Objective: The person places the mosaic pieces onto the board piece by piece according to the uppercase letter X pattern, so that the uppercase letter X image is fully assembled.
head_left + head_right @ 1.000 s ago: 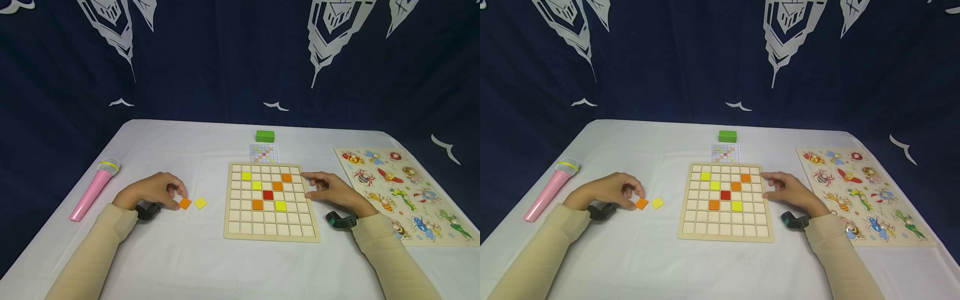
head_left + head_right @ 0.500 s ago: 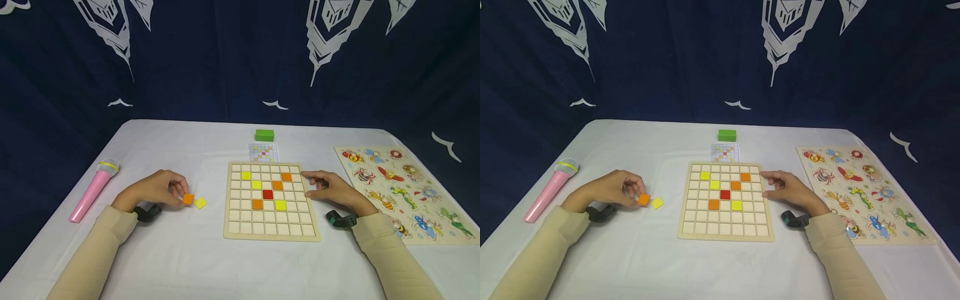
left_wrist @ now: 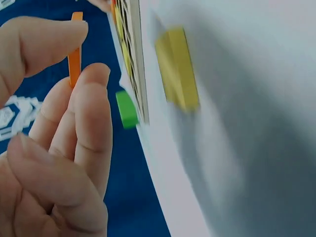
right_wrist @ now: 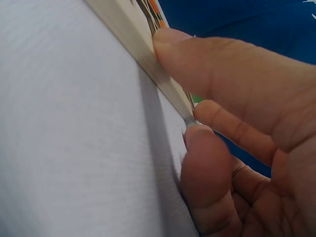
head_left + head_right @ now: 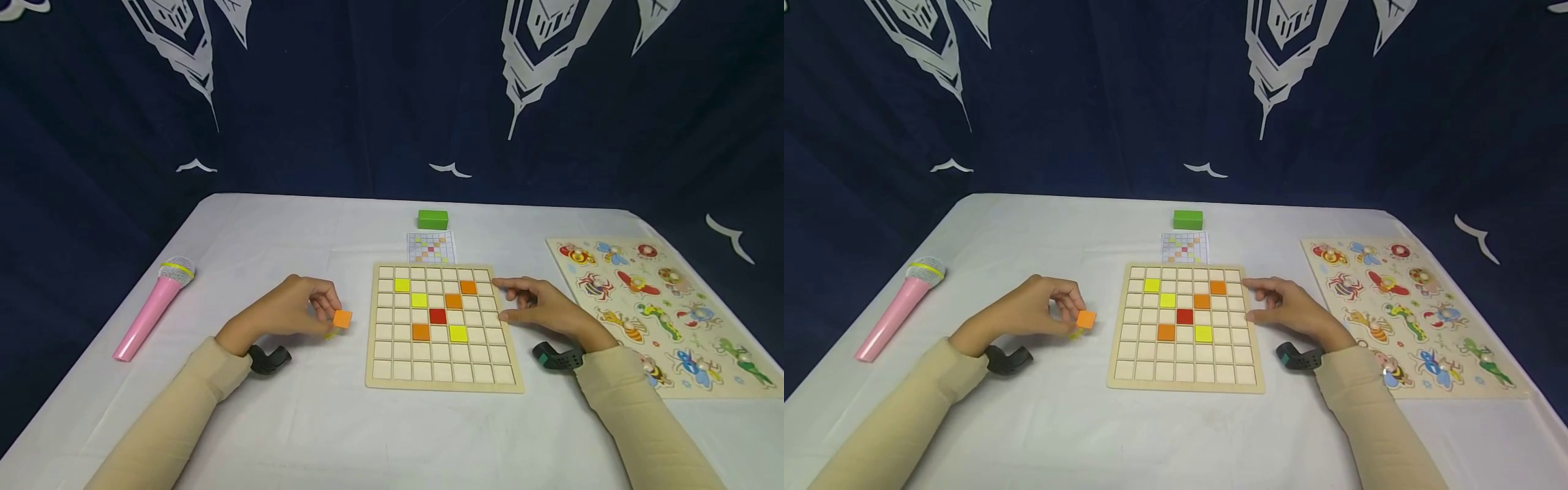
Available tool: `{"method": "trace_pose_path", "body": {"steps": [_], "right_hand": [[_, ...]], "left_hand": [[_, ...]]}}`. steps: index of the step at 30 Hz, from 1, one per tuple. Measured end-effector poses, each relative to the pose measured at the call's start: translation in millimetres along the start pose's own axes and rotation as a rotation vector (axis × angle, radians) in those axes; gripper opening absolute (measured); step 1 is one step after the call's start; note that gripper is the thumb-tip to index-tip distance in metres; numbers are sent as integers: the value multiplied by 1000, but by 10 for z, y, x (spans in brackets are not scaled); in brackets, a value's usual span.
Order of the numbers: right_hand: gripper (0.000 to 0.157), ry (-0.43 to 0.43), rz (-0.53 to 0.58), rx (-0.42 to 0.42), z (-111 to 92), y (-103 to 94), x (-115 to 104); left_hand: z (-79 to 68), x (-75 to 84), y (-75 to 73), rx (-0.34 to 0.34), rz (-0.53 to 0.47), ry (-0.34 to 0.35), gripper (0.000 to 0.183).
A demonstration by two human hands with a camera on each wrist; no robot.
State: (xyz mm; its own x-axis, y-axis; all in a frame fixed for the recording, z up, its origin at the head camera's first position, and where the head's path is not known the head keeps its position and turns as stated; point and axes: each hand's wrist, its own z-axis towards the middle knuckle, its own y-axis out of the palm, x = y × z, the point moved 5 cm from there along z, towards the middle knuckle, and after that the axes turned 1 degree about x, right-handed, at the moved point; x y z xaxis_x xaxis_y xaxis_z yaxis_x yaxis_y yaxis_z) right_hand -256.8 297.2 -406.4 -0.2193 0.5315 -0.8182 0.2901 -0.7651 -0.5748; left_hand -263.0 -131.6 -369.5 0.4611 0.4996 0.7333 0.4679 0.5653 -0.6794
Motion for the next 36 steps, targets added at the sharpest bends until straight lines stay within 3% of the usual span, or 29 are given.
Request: {"method": "trace_pose_path", "body": {"steps": [13, 36], "right_hand": [[64, -12, -2, 13, -4, 0, -15], [64, -3, -4, 0, -4, -6, -16]], "left_hand": [[258, 293, 329, -79, 14, 100, 20], [449, 545, 711, -187, 169, 104, 21]]}}
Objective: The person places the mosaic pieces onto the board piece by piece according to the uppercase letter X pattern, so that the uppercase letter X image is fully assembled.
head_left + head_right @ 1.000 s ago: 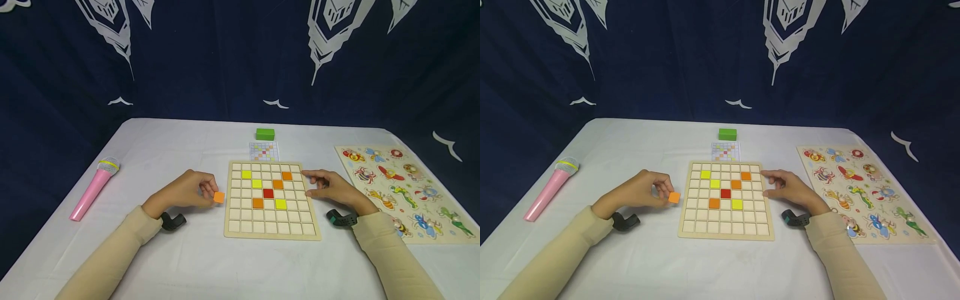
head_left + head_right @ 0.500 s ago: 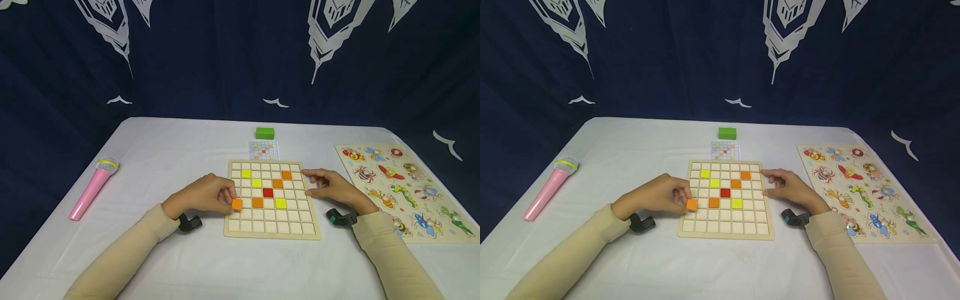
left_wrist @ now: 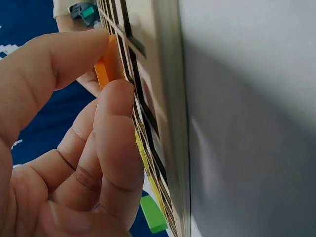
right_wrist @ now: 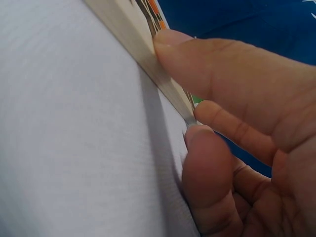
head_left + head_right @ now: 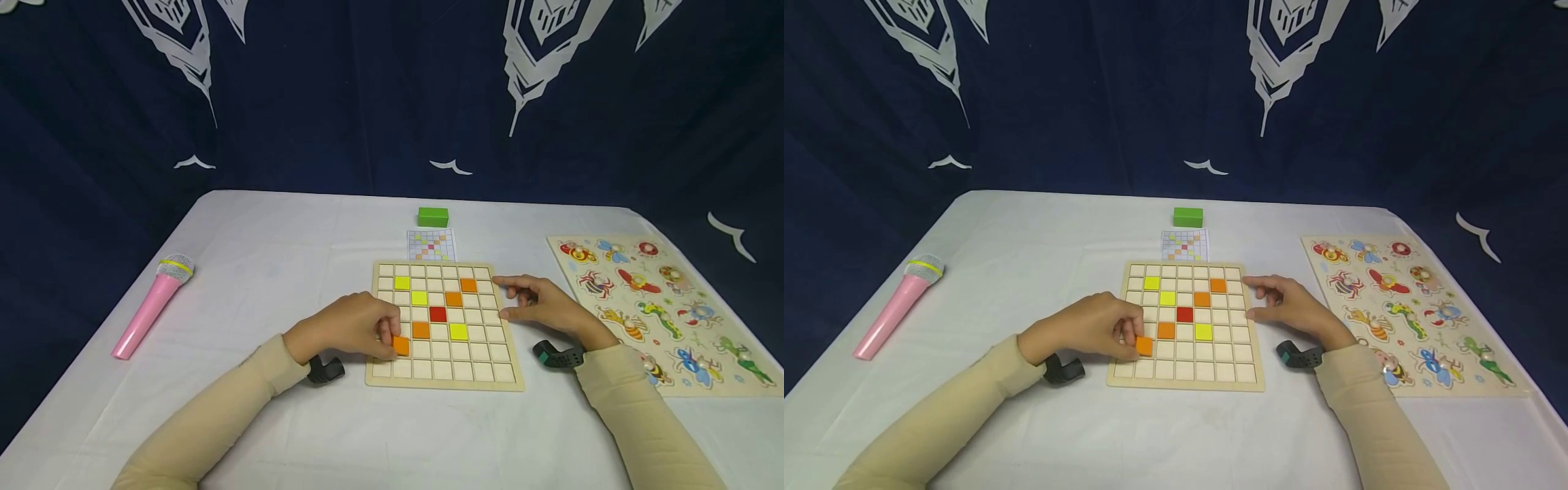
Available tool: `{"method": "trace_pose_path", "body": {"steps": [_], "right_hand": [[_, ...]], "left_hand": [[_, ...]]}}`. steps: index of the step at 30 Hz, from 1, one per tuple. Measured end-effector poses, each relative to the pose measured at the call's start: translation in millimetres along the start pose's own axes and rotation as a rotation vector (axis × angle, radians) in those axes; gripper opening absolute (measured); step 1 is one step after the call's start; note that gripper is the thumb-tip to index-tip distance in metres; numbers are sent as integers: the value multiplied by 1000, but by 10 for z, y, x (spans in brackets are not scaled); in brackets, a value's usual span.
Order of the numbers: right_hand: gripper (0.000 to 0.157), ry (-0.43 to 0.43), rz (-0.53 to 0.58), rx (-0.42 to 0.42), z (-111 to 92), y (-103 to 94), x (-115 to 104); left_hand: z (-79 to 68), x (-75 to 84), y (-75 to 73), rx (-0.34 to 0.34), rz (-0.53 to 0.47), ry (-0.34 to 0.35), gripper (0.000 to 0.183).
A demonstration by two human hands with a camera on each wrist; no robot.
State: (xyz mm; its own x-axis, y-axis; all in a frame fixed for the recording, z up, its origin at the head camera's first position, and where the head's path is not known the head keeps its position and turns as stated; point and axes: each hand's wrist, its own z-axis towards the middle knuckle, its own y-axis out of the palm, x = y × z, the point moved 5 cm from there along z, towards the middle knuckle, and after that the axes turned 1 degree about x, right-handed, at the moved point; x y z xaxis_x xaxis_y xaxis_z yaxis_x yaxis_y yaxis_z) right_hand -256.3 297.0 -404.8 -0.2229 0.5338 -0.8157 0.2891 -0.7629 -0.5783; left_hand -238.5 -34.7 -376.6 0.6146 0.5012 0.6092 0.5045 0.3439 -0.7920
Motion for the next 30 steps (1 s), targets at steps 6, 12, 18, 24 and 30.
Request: {"method": "trace_pose_path", "body": {"steps": [6, 12, 18, 24, 30], "right_hand": [[64, 4, 12, -4, 6, -3, 0], [64, 4, -4, 0, 6, -7, 0], [64, 4, 0, -1, 3, -3, 6], [64, -3, 17, 3, 4, 6, 2], [64, -11, 33, 4, 7, 15, -10]], "left_hand": [[-1, 14, 29, -5, 22, 1, 21], [6, -8, 43, -8, 22, 0, 21], [-1, -12, 41, -18, 6, -4, 22], [-36, -27, -21, -11, -3, -38, 22], [-120, -82, -170, 14, -37, -33, 20]]}}
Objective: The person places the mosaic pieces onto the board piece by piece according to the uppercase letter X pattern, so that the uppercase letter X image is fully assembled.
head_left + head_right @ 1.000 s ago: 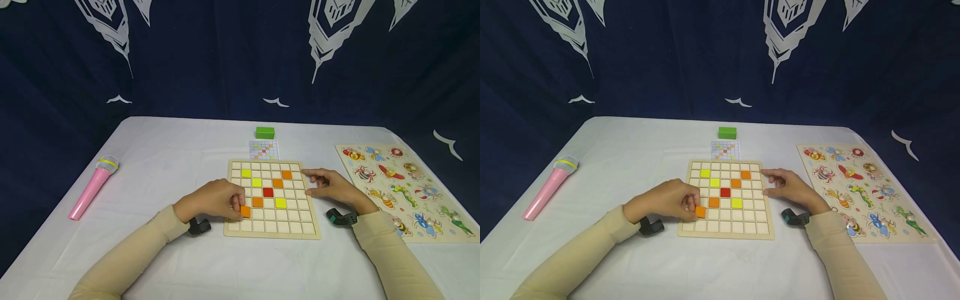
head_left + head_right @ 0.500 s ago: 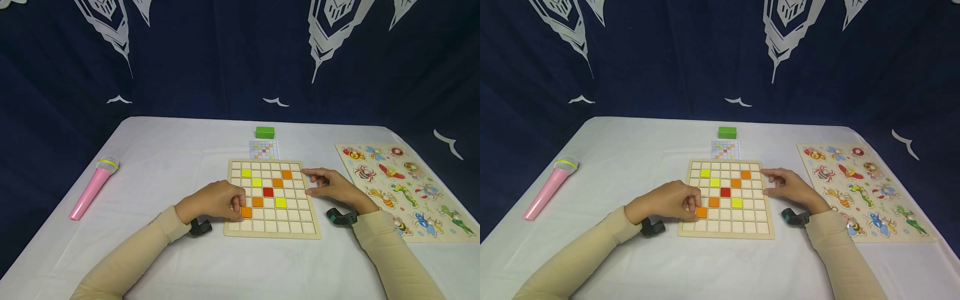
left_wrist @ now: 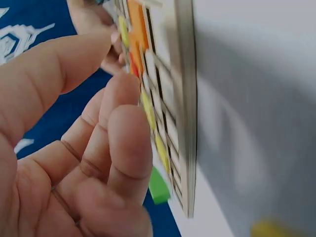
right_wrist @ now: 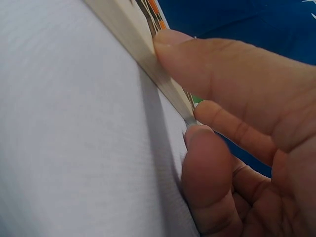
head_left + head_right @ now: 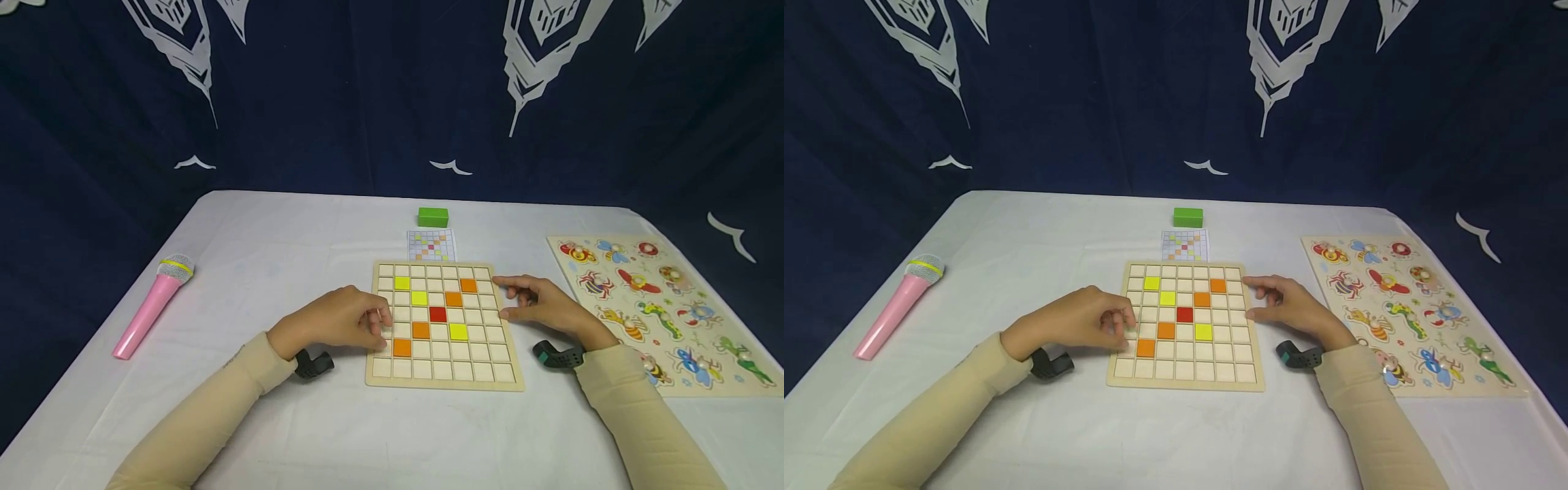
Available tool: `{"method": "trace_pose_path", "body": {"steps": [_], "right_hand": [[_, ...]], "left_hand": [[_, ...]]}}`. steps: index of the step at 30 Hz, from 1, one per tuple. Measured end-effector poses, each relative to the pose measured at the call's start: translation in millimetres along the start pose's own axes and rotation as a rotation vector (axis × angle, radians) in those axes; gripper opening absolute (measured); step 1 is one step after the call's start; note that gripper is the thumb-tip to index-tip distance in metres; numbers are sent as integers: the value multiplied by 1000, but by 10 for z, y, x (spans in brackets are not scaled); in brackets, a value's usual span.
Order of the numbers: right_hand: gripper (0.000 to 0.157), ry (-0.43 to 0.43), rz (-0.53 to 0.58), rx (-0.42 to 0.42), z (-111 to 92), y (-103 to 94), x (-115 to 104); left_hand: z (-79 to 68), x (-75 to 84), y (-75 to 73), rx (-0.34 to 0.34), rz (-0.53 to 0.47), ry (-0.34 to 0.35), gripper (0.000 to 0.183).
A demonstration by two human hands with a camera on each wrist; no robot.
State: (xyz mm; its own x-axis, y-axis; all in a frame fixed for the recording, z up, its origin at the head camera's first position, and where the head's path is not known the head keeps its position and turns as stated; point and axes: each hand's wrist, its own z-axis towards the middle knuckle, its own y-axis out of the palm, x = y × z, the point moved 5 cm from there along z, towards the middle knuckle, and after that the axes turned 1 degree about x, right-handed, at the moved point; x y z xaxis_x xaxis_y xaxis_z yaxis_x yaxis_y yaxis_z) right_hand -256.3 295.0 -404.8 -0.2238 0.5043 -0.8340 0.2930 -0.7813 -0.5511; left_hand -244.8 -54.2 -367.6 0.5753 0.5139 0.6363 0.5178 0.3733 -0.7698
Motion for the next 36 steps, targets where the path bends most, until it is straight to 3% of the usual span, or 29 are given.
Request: {"method": "trace_pose_path", "body": {"steps": [5, 10, 18, 21, 25, 36], "right_hand": [[64, -4, -7, 1, -4, -6, 3], [65, 14, -19, -1, -15, -26, 13], [65, 17, -21, -6, -7, -37, 6], [65, 17, -24, -6, -4, -36, 4], [65, 23, -26, -6, -3, -35, 7], [64, 0, -18, -8, 3, -15, 4]], "left_hand": [[-80, -119, -167, 29, -44, 13, 19], [-138, -295, -341, 30, -88, -17, 19], [-294, -636, -537, -31, -126, -155, 23], [-346, -732, -554, -79, -156, -215, 28], [-373, -797, -535, -130, -206, -245, 36], [-359, -847, -432, -146, -189, -239, 36]]}}
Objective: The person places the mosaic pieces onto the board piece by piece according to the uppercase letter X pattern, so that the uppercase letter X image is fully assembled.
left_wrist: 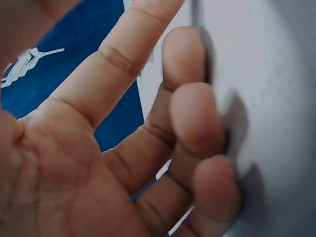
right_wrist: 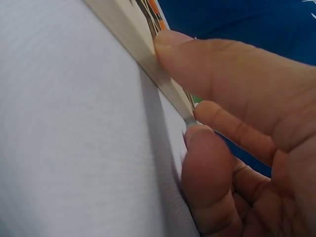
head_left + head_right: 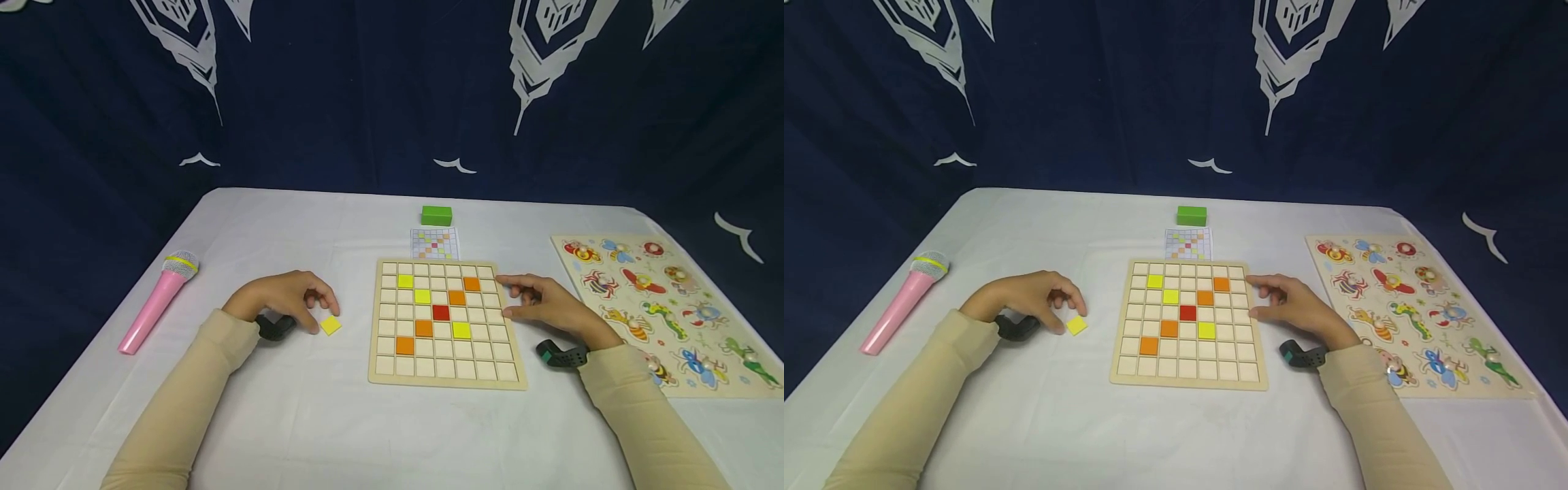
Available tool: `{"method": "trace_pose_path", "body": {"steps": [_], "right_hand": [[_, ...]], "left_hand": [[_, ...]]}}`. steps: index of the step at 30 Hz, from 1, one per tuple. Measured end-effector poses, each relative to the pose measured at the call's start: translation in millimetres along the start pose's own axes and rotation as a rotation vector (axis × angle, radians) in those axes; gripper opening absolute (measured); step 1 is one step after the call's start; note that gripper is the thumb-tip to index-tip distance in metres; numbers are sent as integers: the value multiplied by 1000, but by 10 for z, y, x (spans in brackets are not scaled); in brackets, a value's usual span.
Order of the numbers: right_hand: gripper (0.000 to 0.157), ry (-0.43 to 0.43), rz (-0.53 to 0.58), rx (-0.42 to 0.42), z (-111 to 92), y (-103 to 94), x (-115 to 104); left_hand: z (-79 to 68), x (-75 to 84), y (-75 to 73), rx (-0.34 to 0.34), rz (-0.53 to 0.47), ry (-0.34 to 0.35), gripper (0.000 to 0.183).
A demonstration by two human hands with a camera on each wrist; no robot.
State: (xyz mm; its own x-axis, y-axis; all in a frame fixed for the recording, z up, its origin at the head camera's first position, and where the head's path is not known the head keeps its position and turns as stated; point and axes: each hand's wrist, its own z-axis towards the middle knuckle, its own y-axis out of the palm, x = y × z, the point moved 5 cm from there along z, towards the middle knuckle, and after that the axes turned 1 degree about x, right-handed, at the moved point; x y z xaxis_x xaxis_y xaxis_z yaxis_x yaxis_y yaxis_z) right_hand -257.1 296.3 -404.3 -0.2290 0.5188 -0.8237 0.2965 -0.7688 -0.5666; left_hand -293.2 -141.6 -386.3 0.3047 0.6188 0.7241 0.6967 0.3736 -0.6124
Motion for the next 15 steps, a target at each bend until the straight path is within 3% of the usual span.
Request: {"method": "trace_pose_path", "body": {"steps": [15], "right_hand": [[63, 13, 7, 0, -2, -4, 20]], "left_hand": [[28, -47, 4, 66, 13, 1, 26]]}}
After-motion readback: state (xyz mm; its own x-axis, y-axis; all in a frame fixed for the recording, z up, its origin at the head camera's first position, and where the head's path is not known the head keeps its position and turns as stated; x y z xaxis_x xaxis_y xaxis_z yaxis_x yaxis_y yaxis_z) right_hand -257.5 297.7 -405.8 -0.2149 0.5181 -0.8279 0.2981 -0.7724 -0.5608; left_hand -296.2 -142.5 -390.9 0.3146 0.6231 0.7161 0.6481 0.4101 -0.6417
